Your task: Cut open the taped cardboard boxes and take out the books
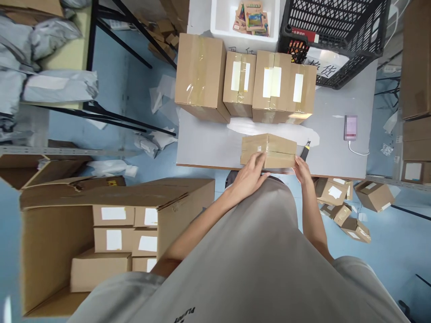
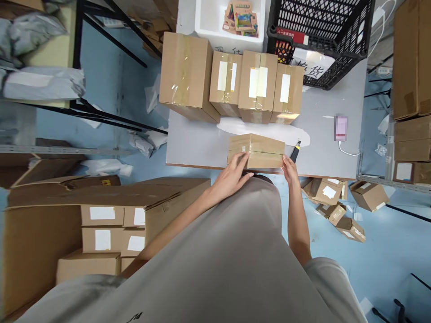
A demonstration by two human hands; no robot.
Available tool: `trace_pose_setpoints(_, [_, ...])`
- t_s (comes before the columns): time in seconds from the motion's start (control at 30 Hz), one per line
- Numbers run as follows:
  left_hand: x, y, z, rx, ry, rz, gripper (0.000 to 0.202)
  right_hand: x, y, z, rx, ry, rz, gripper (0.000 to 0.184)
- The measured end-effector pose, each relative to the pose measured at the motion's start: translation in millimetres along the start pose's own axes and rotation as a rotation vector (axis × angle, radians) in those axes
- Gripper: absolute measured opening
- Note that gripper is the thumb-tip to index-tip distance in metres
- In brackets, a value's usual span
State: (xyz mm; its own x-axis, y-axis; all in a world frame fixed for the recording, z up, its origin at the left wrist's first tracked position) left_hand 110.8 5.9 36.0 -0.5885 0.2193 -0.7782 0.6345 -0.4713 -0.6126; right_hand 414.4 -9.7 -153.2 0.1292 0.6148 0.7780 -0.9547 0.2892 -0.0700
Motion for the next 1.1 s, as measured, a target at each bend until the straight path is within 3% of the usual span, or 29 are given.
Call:
trace_pose_setpoints(0.2, [106.3,-26.4,17.4,-0.214,-0.27,0.143,0.07,14.3,61.9,18.3,0.185,0.063,-0.077,0.074])
trace_pose_setpoints(0.3, [156.4,-21.9,16.6,-0.247,-0.339,0.292,0.067,40.4,75.1,30.6,0.182,-0.038,-0.007,0.077])
trace_pose_setpoints(0.4, [185.2,-15.2,9.0,-0.279,-0.327,0.39,0.068,73.0,78.4,48.5,0.17,-0.175,0.129,0.08])
trace_pose_setpoints(0.53, [210.9,-2.3,-2.5,-0.262,-0.368,0.489,0.069,114.6,93.5,84.9,0.144,-0.386,0.335,0.077])
trace_pose_setpoints(0.63, [222.7,-2.5,-2.3,-0.251,-0.458,0.506,0.066,136.8,134.8,119.1,0.178,-0.551,0.47,0.067])
trace_pose_setpoints(0.73, [213.3,-37.3,7.1,-0.4,-0.43,0.44,0.061,141.9,194.8,147.7,0.337,-0.624,0.551,0.054])
trace_pose_setpoints(0.8, [201.2,-65.9,15.3,-0.499,-0.369,0.473,0.06,139.3,224.1,155.7,0.422,-0.612,0.546,0.051])
trace_pose_setpoints(0.87, [198.0,-88.7,22.8,-0.555,-0.359,0.537,0.062,139.5,230.6,150.1,0.353,-0.599,0.53,0.052])
trace_pose_setpoints(0.93, [206.2,-102.1,27.7,-0.565,-0.403,0.581,0.064,139.4,220.3,136.1,0.19,-0.584,0.527,0.057])
trace_pose_setpoints(1.0, [223.3,-104.3,30.8,-0.543,-0.473,0.639,0.064,132.1,212.2,120.9,0.11,-0.536,0.521,0.065])
trace_pose_setpoints(1.1, [249.7,-97.6,36.7,-0.524,-0.562,0.747,0.065,116.8,217.0,107.3,0.168,-0.454,0.472,0.076])
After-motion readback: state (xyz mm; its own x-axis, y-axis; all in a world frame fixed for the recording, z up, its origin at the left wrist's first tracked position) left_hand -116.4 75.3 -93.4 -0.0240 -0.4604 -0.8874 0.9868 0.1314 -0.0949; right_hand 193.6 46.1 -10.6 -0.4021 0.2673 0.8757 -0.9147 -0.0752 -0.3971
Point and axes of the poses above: each hand's wrist, its own z-axis away from the middle knuckle, its own y-axis out of the palm, x = y × z, the point moved 10 cm from there along -z, towards the middle knuckle, and after that the axes turned 2 degrees about x, right-handed, at the moved point
